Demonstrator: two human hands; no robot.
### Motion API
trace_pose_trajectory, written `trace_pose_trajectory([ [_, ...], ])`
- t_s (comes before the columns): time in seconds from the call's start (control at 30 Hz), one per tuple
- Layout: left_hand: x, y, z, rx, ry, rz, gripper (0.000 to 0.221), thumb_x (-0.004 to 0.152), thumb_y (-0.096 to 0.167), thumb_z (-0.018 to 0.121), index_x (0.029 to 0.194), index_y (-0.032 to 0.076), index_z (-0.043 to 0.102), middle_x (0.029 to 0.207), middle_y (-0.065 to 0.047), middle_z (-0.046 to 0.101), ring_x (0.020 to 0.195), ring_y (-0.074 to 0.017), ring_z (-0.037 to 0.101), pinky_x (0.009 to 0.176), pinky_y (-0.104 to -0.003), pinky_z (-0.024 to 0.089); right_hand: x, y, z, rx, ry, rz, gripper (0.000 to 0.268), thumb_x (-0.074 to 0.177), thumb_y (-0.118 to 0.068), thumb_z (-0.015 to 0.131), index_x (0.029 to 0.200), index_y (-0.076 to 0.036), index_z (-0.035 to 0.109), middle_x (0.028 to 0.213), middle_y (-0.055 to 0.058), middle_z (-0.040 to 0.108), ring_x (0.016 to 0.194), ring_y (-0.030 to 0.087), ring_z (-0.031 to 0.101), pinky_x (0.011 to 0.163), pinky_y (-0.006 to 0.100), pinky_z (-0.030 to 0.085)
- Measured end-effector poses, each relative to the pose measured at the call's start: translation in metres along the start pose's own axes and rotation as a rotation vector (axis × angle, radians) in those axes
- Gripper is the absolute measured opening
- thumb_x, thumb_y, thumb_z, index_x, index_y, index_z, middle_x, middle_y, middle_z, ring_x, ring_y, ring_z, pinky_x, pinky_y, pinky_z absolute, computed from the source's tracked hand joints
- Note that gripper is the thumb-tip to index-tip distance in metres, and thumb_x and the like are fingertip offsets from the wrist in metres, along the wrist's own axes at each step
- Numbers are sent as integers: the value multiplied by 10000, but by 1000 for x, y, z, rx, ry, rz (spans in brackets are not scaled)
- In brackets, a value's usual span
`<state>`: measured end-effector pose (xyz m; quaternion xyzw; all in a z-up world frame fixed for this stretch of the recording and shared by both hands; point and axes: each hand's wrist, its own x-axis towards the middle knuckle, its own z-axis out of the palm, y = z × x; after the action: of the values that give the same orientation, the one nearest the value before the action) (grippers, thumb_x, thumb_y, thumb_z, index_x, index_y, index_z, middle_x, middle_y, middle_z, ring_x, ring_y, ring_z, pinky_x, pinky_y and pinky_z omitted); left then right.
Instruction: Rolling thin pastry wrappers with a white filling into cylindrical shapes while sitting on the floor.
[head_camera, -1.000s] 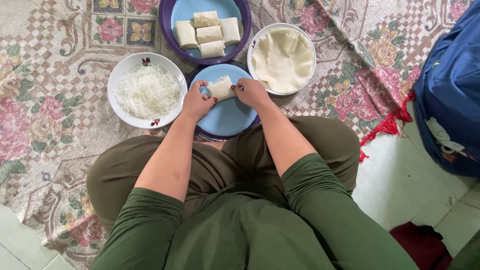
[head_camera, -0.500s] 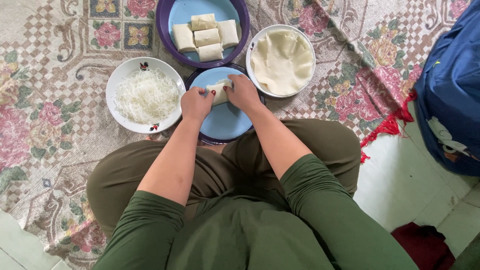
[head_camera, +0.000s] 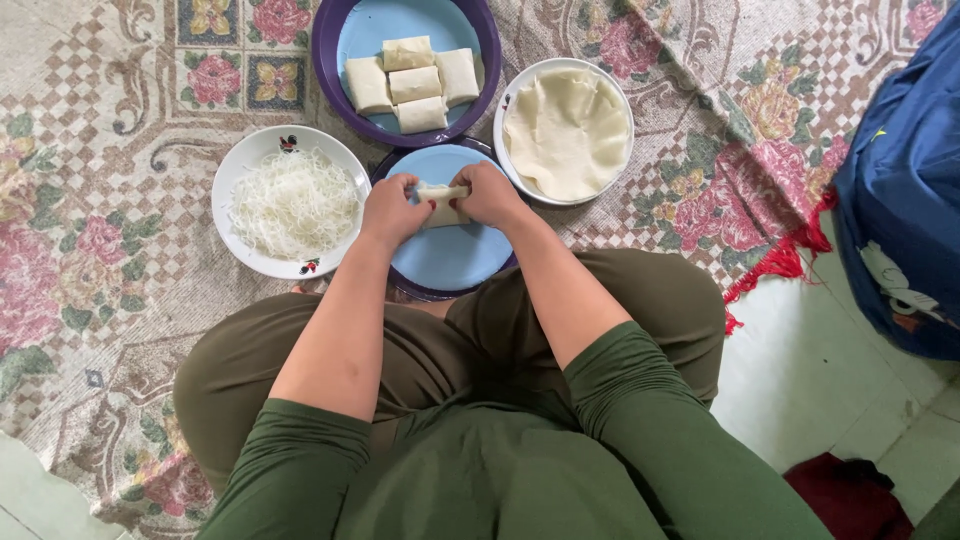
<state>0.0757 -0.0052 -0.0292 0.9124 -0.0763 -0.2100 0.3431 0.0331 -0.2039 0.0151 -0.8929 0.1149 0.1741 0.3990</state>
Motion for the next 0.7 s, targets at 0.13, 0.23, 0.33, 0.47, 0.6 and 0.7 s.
trace_pose_trajectory([
  [0.13, -27, 40, -35, -13, -112, 38, 609, 830, 306, 726, 1384, 62, 660, 1309, -179, 648, 1265, -381, 625, 1072, -464, 512, -4, -5, -5, 53, -51, -4, 301, 792, -76, 841, 1081, -73, 757, 1068, 134, 695, 1026, 329, 718, 865, 445, 599],
  [0.23, -30, 50, -45, 16, -190, 94, 673, 858, 302, 728, 1465, 58, 571, 1395, -210, 572, 1356, -407, 547, 1153, -497, 429, -5, -9, -8, 72, -111, -28, 286, 790, -84, 855, 1053, -92, 744, 1037, 89, 704, 1008, 319, 709, 869, 458, 594],
  [0.33, -29, 42, -43, 34, -235, 170, 621, 868, 293, 743, 1451, 126, 607, 1339, -165, 654, 1305, -365, 601, 1110, -483, 461, -8, -16, -12, 97, -138, -83, 265, 811, -67, 828, 1058, -107, 740, 1001, 79, 713, 978, 305, 703, 875, 435, 575],
  [0.47, -38, 55, -55, 32, -256, 152, 414, 893, 191, 688, 1298, 123, 738, 1196, -135, 749, 1203, -365, 664, 1037, -478, 519, -14, -24, -21, 121, -146, -116, 247, 830, -48, 800, 1058, -117, 734, 992, 67, 732, 982, 283, 689, 887, 439, 577],
  [0.6, -42, 65, -66, 50, -237, 138, 321, 929, 190, 689, 1220, 88, 776, 1105, -146, 779, 1124, -371, 703, 967, -473, 557, -15, -30, -25, 161, -127, -102, 270, 836, -22, 787, 1086, -114, 740, 1000, 76, 737, 992, 277, 695, 891, 429, 579],
  [0.7, -30, 56, -59, 105, -187, 188, 222, 928, 254, 737, 1100, 136, 810, 992, -125, 793, 1010, -384, 725, 878, -497, 576, -5, -18, -20, 192, -110, -103, 429, 845, -106, 819, 1252, -155, 695, 1064, 63, 731, 989, 219, 691, 910, 411, 565],
])
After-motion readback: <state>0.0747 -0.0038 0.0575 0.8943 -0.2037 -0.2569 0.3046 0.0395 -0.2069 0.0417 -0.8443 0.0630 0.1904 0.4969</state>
